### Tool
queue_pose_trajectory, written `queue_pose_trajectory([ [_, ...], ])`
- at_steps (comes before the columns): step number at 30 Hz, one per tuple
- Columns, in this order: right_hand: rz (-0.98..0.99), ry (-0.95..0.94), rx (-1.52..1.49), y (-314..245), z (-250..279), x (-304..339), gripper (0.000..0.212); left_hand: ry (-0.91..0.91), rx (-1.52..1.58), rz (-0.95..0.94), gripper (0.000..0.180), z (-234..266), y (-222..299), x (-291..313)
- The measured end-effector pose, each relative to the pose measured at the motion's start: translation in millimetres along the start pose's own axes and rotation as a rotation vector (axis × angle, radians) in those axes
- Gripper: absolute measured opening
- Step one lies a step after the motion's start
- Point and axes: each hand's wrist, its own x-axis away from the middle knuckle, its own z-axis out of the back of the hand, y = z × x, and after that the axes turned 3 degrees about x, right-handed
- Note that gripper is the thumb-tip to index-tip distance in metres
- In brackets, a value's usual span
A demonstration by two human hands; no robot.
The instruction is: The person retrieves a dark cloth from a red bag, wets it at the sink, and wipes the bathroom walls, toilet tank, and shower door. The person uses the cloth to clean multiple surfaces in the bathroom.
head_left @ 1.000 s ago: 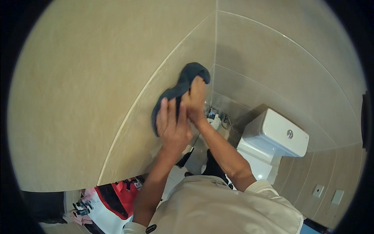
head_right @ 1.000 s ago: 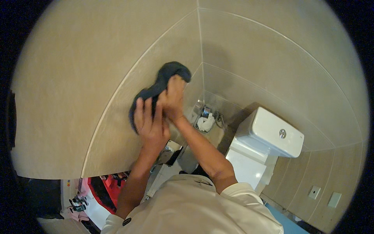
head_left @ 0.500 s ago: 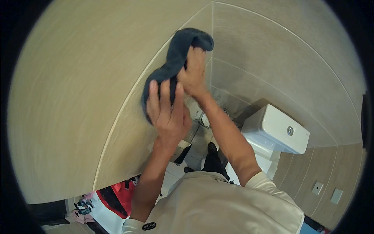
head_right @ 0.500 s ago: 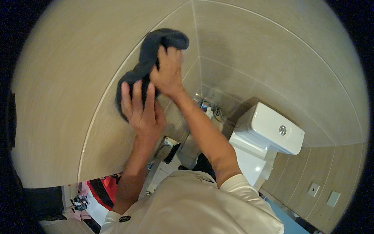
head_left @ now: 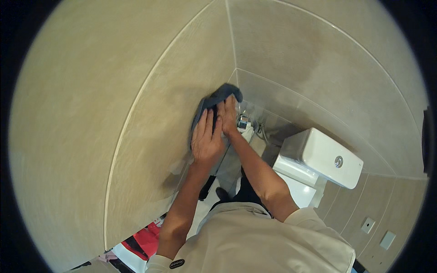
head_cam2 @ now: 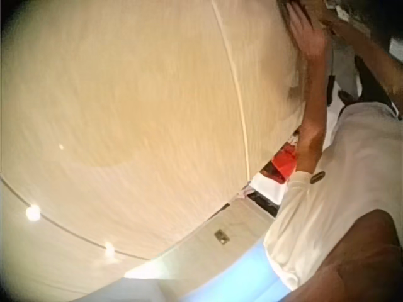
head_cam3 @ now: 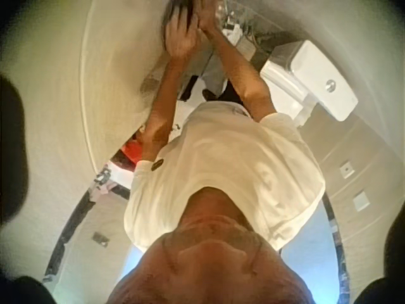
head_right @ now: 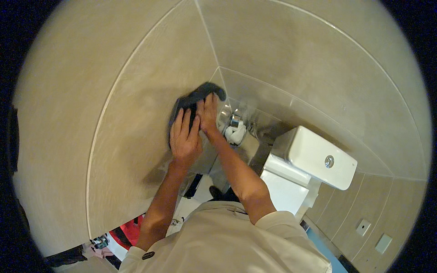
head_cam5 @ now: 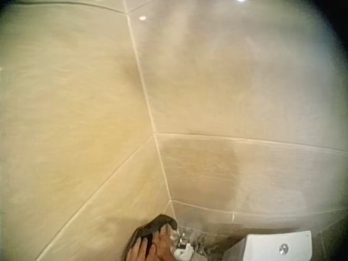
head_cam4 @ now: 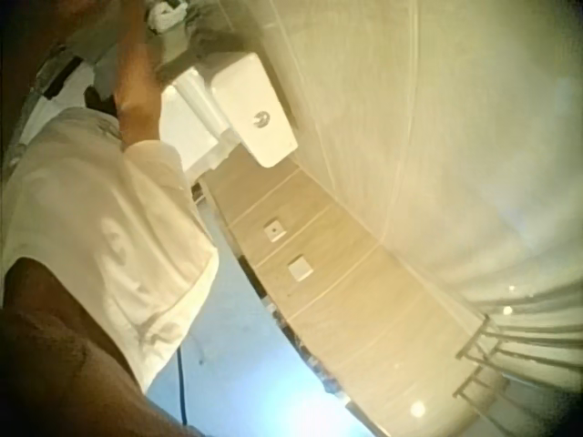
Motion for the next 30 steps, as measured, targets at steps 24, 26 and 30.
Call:
queue_pose_trajectory([
  [24,0.118,0.047,0.045,-85,5,5,0.035,0.119,-0.008,-0.008,0.046,55,11,36],
  [26,0.140,0.081,0.048,-64,6,-14,0.030,0.087,-0.007,-0.023,0.047,40,6,14],
  [30,0.127,0.157,0.129,5,0,-41,0.029,-0.006,-0.007,-0.061,0.045,3,2,-19],
])
